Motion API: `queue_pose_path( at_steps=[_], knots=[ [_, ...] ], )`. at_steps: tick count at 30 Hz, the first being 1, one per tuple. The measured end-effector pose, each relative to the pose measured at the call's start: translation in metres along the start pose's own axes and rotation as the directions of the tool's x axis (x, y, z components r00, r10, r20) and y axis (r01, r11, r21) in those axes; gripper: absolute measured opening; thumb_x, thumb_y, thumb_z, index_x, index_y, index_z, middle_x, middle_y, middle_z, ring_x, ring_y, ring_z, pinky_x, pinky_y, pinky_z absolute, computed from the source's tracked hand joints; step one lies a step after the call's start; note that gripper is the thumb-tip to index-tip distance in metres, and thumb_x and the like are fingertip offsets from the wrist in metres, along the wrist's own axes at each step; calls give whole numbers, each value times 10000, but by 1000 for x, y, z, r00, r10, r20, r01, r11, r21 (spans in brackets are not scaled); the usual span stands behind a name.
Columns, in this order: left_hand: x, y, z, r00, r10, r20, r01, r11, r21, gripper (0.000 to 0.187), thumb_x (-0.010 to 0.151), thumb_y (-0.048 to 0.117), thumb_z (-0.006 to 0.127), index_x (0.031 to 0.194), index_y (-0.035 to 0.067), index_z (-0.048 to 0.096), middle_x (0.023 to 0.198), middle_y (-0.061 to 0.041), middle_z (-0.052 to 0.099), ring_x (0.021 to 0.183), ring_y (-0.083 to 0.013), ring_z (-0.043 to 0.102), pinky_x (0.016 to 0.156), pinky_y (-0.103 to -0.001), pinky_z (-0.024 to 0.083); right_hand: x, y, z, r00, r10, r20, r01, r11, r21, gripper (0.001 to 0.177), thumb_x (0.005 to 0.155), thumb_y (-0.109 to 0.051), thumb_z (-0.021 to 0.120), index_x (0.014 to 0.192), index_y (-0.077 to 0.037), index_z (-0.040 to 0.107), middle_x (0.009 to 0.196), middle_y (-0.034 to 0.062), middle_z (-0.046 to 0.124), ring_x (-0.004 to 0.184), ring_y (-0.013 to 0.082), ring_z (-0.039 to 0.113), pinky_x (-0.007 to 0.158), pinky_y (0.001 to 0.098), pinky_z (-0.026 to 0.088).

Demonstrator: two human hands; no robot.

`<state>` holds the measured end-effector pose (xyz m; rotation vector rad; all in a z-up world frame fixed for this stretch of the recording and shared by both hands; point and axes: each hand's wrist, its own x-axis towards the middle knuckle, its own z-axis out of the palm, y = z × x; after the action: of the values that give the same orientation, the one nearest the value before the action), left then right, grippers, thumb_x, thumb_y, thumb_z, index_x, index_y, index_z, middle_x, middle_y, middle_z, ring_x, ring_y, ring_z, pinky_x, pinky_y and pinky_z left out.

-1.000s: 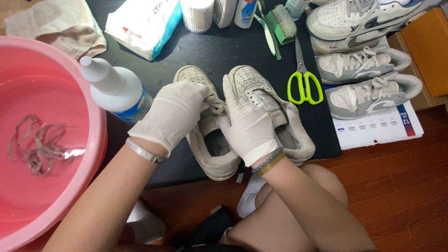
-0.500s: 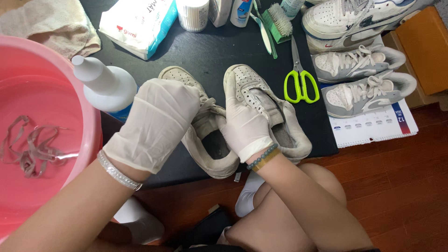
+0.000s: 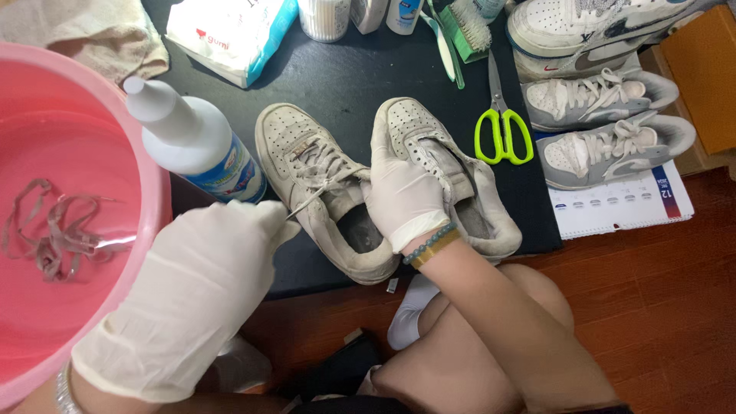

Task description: The person removes shoelaces from a bowl of water and threads them back into a white sneaker by hand while wearing gloves.

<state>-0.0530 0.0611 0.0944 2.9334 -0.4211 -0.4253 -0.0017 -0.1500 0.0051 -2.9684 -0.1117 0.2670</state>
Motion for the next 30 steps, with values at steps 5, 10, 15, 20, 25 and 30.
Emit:
queue_pose_path(
  at_steps=[5,10,15,20,25,30],
  knots=[
    [-16,-10,24,999,-17,-31,11,984,-176,206,910,318,666,819,134,675,687,-151,689,673,-379,689,620,-498,535,3,-1,7,998,21,60,-20,1000,-11,721,945,-288,665,1503,22,329,861,169,736,795,365,734,672,478,590],
    [-32,-18,36,997,-37,-64,10,925,-381,183,888,282,697,780,135,682,661,-103,695,623,-349,681,574,-470,525,6,-1,-3,997,-68,-32,67,997,-34,708,901,-271,688,1454,33,368,858,182,732,771,385,724,646,500,577],
    [-82,-34,36,974,-172,-146,92,894,-438,95,852,296,709,907,238,761,742,2,741,695,-226,736,626,-397,539,13,9,-14,993,59,106,-49,995,-91,721,882,-177,638,1508,-22,314,884,197,729,804,368,729,694,478,579],
    [-79,-53,51,975,-218,54,220,885,-409,111,959,279,683,899,199,729,758,53,801,716,-190,766,629,-341,581,16,14,-7,1000,-5,-7,5,1000,-8,803,939,-214,583,1606,-27,178,846,237,716,734,426,705,679,547,540],
    [-51,-21,25,943,-325,68,280,669,-689,232,986,230,606,1083,155,803,792,-72,757,693,-194,714,592,-334,594,8,22,-5,932,-248,-266,251,968,-24,735,906,-239,656,1548,-37,363,989,238,702,863,394,698,764,510,544],
    [1,11,-2,847,-116,-519,-398,510,-762,325,1046,140,531,1329,-14,566,1235,-144,726,1124,-222,725,940,-323,555,9,26,-14,896,-228,-380,376,845,380,260,922,-156,731,1163,-77,672,1074,146,691,941,254,705,820,369,565]
  ],
)
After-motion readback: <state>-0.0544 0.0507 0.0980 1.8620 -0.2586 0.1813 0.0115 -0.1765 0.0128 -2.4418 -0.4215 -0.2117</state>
